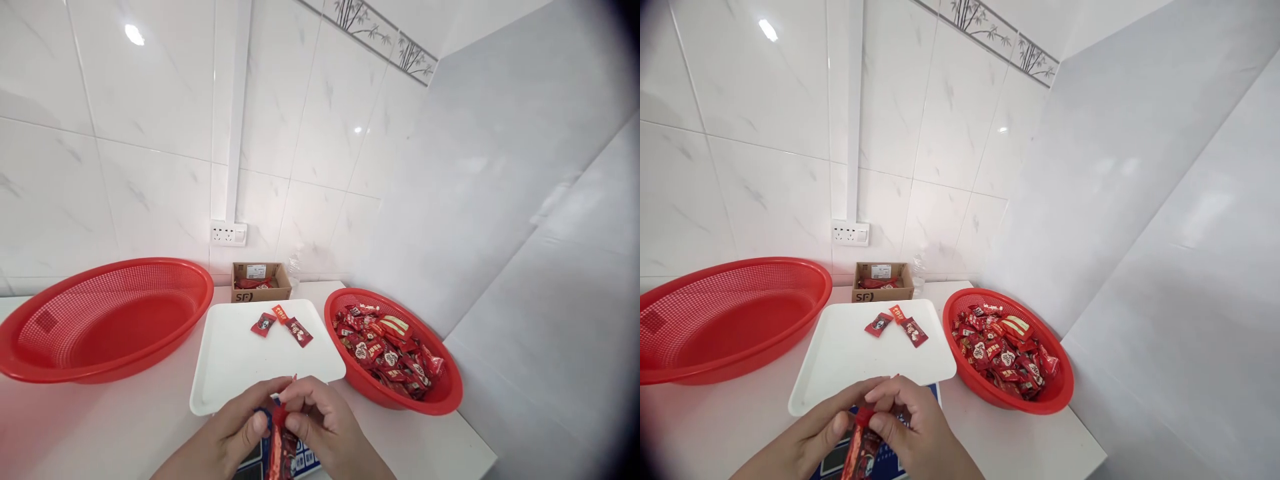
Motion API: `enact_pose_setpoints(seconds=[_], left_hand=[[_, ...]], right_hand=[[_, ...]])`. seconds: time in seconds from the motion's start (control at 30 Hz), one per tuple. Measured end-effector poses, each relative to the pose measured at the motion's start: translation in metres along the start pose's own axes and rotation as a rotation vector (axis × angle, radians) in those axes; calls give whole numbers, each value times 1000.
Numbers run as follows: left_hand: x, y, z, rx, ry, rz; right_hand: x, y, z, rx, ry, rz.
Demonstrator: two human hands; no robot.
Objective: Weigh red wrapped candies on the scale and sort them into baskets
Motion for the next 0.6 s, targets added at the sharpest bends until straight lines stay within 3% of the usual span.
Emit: enact_pose_setpoints(seconds=[0.17,0.47,0.6], left_hand=[[5,6,-3,47,-72,19],[-8,13,-2,111,-85,176],[-11,14,-3,102,-130,168]], right_hand=[[-3,2,7,54,138,-262],[-13,12,6,106,118,-466],[-17,11,12,29,239,-427]])
Point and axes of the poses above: each hand's wrist, its own z-axis away from the middle knuckle, its own y-axis out of the palm, x = y × z, the point moved 7 cm from there along -z, towards the middle knuckle, and after that the axes turned 12 degrees about -x, right-handed, at the moved point
